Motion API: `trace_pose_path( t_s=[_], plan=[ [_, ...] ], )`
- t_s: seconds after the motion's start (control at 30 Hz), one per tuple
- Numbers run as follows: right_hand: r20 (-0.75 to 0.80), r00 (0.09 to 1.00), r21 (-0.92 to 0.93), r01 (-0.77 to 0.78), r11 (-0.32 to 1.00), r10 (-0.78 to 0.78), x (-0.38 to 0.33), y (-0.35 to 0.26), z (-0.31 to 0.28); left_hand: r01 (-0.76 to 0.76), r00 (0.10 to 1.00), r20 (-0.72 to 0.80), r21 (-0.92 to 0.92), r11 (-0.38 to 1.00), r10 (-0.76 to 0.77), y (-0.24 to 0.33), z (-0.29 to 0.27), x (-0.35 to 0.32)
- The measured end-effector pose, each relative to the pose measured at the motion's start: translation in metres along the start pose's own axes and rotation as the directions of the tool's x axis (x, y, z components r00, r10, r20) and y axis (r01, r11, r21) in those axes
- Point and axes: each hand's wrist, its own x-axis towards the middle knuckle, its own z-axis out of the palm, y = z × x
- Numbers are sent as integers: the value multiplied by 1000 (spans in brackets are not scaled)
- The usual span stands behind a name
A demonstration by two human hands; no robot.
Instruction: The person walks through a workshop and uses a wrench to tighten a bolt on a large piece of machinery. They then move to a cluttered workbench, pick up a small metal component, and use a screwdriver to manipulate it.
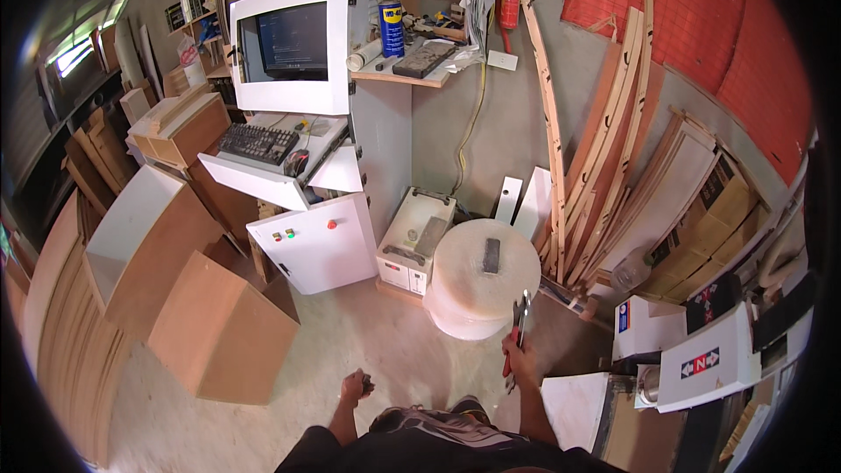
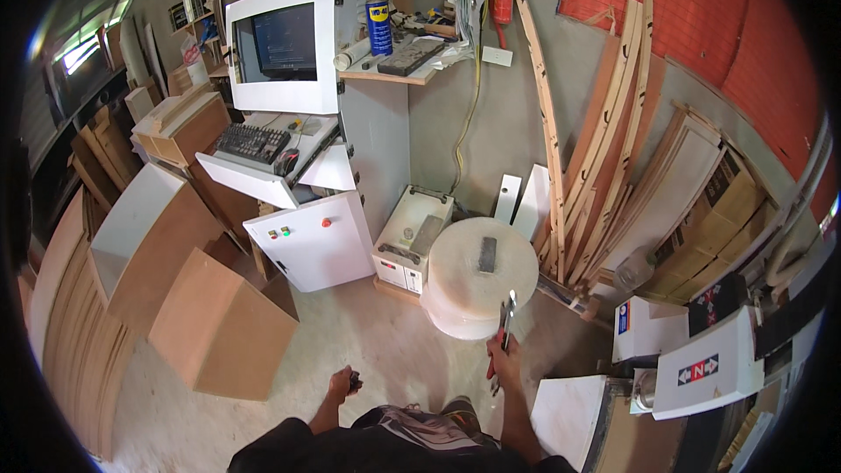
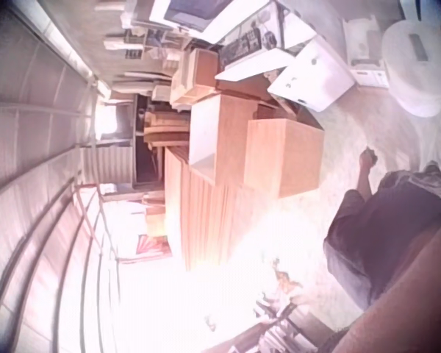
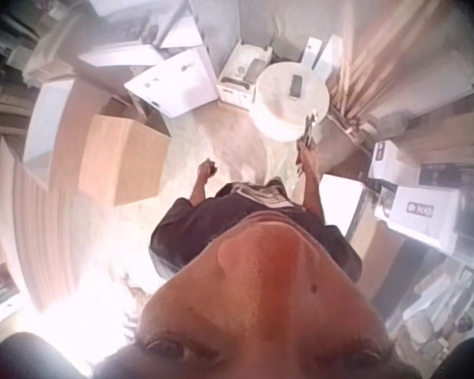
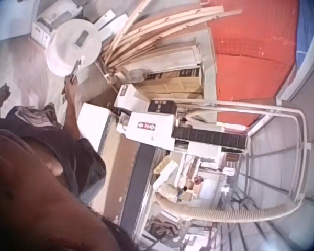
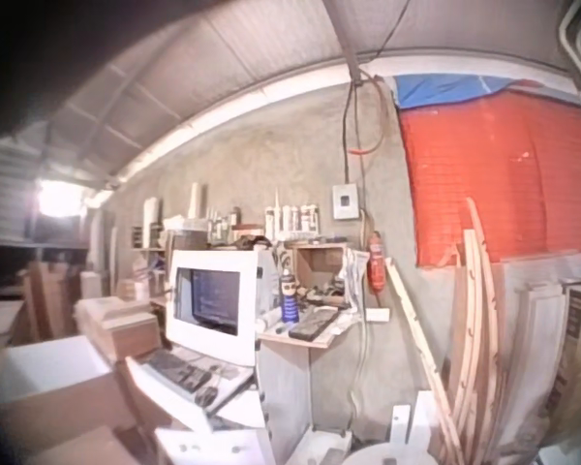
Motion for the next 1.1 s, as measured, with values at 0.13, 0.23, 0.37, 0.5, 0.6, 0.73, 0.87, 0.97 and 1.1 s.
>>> trace_pose_path(
  t_s=[0.13,0.23,0.37,0.5,0.6,0.73,0.87,0.97,1.1],
  plan=[
    [137,983,-242,152,958,-121,109,-78,32,87,979,-177,-91,992,-102,-24,-19,9],
    [235,964,-218,174,960,-121,191,-147,55,5,997,-66,441,897,27,-55,-37,0],
    [256,895,-126,406,905,-366,277,-245,98,-304,918,145,855,419,370,-72,-35,-8],
    [308,837,-246,529,813,-452,361,-334,131,83,957,-288,326,942,16,-50,6,10],
    [341,758,-313,649,693,-556,417,-384,164,89,947,-322,220,972,-14,-21,37,26],
    [419,733,-363,676,641,-535,480,-444,215,36,961,-274,225,974,28,15,56,58],
    [457,670,-493,738,461,-584,535,-486,266,-132,945,-250,300,945,211,43,48,100],
    [448,666,-605,717,347,-596,566,-503,297,-272,935,-136,322,907,329,65,25,131],
    [508,634,-701,698,147,-584,593,-520,337,-149,986,-49,201,968,161,113,-1,201]
  ],
)
